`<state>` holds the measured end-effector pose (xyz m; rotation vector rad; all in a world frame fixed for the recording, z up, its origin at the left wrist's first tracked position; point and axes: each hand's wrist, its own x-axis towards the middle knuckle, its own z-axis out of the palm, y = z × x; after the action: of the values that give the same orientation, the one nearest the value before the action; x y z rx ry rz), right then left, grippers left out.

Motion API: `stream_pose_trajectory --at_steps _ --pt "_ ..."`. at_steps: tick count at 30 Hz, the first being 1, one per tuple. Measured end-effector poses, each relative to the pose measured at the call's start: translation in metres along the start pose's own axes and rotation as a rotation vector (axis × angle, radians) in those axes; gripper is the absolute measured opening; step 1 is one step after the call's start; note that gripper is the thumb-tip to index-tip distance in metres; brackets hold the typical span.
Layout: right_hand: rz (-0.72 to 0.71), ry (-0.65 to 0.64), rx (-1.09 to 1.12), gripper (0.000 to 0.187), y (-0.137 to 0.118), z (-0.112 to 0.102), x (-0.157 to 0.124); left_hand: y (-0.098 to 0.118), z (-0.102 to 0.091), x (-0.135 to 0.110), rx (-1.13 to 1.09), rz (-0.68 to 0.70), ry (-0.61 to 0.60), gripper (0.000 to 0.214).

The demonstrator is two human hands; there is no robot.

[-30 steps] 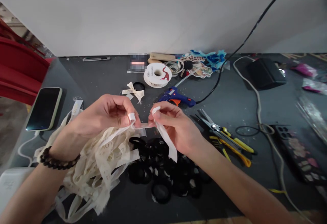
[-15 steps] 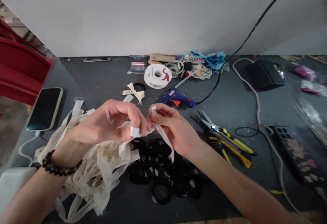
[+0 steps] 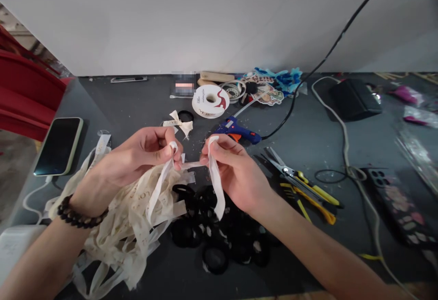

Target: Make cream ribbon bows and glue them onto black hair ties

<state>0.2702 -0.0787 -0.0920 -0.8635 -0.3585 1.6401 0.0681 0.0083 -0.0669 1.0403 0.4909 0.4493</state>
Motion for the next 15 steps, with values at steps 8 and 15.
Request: stream_pose_trajectory --at_steps 8,15 --pt "-0.005 0.004 -0.016 0.013 0.0012 -0.0006 0.0027 -0.0005 -0.003 0.0033 0.092 -0.073 0.007 0.025" --pt "-0.066 0.021 0.01 0.013 0.0024 0.0011 -0.0031 0.0015 -0.0009 0.0018 0.139 -0.081 0.025 0.022"
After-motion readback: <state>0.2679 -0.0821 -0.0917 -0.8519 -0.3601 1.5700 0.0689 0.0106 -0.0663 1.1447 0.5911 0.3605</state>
